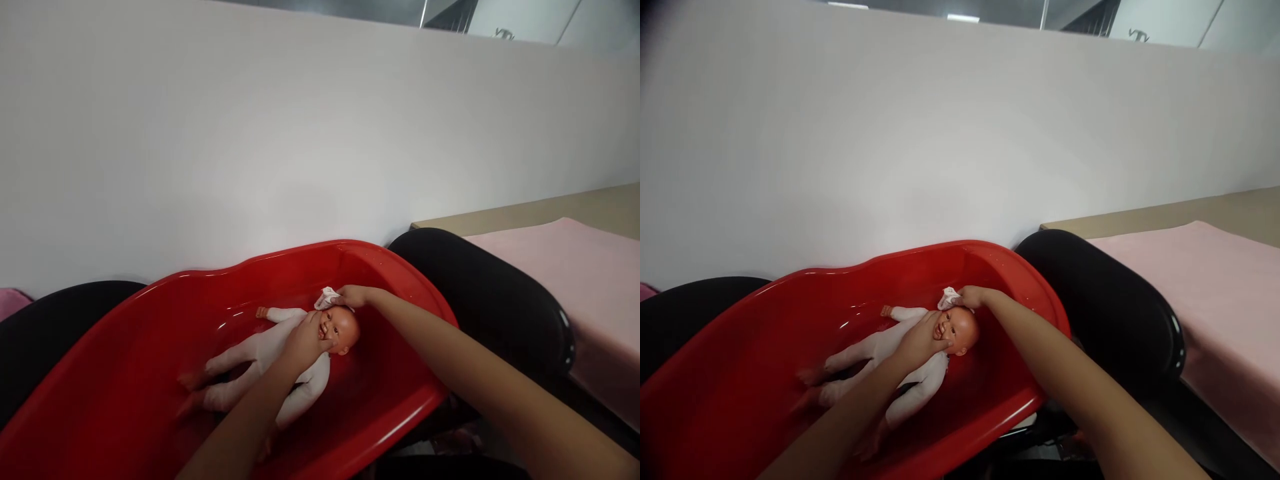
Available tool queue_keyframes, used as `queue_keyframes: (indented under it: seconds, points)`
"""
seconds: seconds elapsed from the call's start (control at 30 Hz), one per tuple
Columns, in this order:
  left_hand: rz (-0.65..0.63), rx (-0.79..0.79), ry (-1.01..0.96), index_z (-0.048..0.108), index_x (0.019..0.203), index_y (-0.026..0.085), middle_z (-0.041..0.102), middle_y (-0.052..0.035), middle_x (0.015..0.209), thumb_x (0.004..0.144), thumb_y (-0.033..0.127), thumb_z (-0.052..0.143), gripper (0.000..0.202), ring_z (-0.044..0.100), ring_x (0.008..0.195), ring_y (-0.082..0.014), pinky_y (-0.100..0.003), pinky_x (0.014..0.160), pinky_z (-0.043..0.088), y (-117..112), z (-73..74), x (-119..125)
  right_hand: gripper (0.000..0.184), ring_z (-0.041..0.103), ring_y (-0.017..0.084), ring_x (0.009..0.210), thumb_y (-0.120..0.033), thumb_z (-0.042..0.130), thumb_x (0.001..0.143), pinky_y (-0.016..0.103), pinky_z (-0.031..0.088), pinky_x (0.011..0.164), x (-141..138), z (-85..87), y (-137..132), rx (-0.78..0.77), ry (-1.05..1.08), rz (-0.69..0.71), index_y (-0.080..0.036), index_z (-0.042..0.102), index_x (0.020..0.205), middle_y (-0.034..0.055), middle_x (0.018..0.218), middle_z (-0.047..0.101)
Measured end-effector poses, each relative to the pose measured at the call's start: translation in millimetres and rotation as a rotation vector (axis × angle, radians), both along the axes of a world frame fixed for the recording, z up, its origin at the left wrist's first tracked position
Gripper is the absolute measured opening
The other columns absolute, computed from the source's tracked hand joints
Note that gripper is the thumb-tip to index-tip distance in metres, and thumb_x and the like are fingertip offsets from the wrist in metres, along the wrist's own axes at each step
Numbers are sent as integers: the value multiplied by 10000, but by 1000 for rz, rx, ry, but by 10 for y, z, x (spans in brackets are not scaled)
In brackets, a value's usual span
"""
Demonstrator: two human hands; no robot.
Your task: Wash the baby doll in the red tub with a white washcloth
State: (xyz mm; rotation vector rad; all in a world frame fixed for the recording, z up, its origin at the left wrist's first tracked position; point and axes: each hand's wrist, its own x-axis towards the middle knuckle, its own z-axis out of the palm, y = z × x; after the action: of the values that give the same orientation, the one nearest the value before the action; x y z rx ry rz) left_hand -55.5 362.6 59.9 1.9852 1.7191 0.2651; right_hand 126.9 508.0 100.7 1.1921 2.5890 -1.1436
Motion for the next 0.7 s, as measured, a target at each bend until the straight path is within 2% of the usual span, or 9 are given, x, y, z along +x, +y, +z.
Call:
queue_keyframes:
  seconds: [0.13,0.27,0.33,0.43,0.57,0.63,0.7]
  points:
    - [43,60,-70,402,1417,303,502,-85,1493,813,447,617,657,496,1314,-331,-420,983,477,-34,62,-11,527,632,210,860,-598,556,932,294,463,813,-184,-7,-77,-73,140,101,-132,766,1058,91,1003,764]
    - [73,109,-96,517,1290,260,541,-117,1416,796,451,668,551,553,1210,-331,-437,967,493,-69,39,-46,600,651,238,959,-688,514,916,294,485,836,-247,26,-210,-130,296,126,-168,750,1103,73,1060,758]
    - [87,115,-72,534,1262,247,531,-133,1417,794,465,674,535,551,1213,-341,-447,978,491,-87,28,-42,636,657,238,935,-722,501,904,299,489,835,-240,34,-207,-123,230,144,-167,755,1086,76,1037,761]
    - [95,144,-93,499,1328,296,494,-87,1473,784,449,684,595,530,1263,-340,-435,991,488,-119,36,-21,660,665,238,887,-749,479,897,315,487,820,-177,13,-112,-73,66,150,-175,765,1055,92,1017,764]
    - [95,163,-120,521,1293,332,588,-52,1322,789,449,685,543,586,1165,-317,-401,921,508,-135,28,-19,631,667,251,841,-699,442,933,338,478,750,-64,-22,16,23,-135,2,-157,759,999,132,1013,761]
    - [99,164,-136,550,1235,321,610,-55,1264,784,456,692,492,604,1117,-321,-407,901,512,-124,9,-28,602,668,245,848,-676,446,941,329,480,745,-57,-17,21,12,-117,-39,-162,752,1016,128,1027,761]
    - [99,165,-172,552,1245,323,600,-58,1292,779,426,695,498,611,1104,-327,-427,918,508,-108,-11,-36,586,668,230,894,-675,448,943,305,488,775,-96,4,-13,-26,16,-10,-179,741,1050,101,1073,758]
